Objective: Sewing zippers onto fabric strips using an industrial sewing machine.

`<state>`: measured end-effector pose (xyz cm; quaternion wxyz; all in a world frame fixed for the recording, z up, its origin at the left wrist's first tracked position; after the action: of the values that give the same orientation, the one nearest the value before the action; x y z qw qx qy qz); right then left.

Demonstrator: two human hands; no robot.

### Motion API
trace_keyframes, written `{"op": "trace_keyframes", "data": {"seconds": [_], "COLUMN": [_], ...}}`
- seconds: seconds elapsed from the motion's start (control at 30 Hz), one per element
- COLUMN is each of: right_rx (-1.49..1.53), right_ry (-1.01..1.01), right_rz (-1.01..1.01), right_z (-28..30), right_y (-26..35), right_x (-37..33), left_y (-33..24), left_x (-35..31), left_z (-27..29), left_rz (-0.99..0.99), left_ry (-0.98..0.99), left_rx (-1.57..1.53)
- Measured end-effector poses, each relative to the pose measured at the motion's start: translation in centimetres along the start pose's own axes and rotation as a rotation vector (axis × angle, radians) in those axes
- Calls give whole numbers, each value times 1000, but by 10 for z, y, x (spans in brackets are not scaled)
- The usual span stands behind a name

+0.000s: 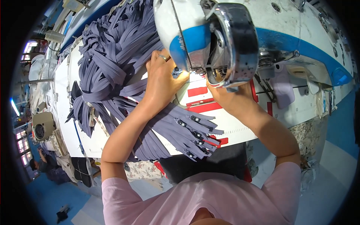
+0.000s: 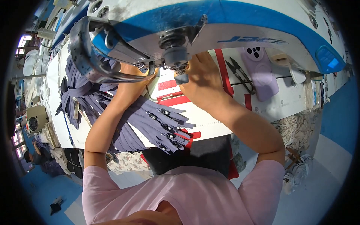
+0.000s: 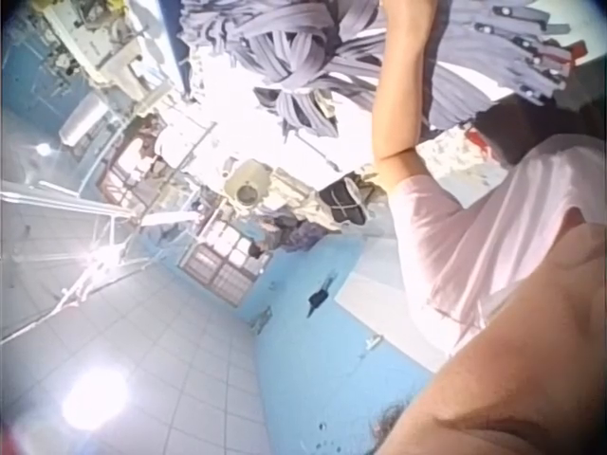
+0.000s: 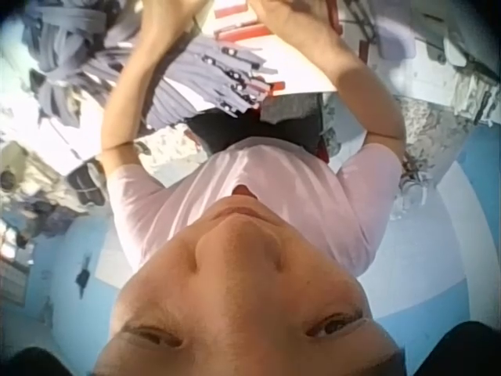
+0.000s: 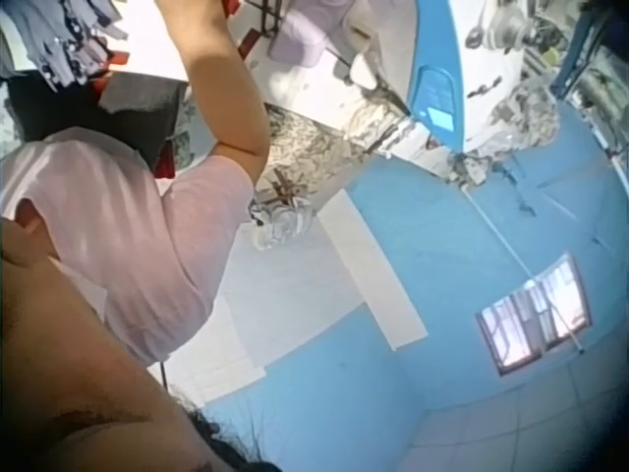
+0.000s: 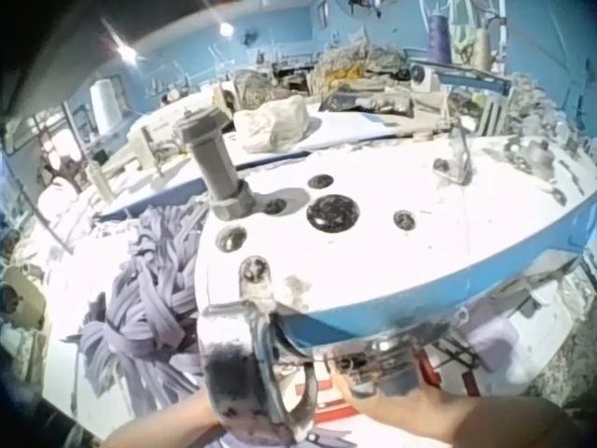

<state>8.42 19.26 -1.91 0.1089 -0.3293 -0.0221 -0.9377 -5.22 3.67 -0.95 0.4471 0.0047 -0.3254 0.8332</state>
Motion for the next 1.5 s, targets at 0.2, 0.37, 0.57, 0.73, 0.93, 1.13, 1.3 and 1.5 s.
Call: {"op": "trace_keyframes", "data": {"seconds": [0.2,0.37,0.57,0.73,0.93,1.13,1.3,1.5], "right_rx": [126,178,186,183,263,50,53,130], "right_ry": [7,19,53,-45,-14,5,-1,-45], "right_rz": [-132,-180,-149,-159,-195,-40,-25,-137], "right_z": [0,7,7,10,5,8,2,13], "right_y": [1,3,3,5,4,3,3,6], "right_x": [2,7,8,10,10,9,12,19], "left_y": [1,0,-3,1,2,1,-1,-7], "left_x": [0,0,1,0,-1,2,0,-1], "left_z": [1,0,2,-1,-1,-3,0,1], "left_rz": [38,35,44,29,18,-21,-3,-72], "left_ry": [5,11,26,24,40,-26,-9,-54], "left_rx": [-41,-47,-70,-64,-69,-8,18,61]}}
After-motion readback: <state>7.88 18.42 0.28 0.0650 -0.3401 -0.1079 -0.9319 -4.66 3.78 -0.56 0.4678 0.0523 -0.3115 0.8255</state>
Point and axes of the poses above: each hand's wrist, its own x-axis towards the middle knuckle, its own z-axis out of the back of the hand, y = z × x, the point moved 3 cm from there along x, towards the middle knuckle, and after that the axes turned 1 degree about -z, right-handed, at the moved point
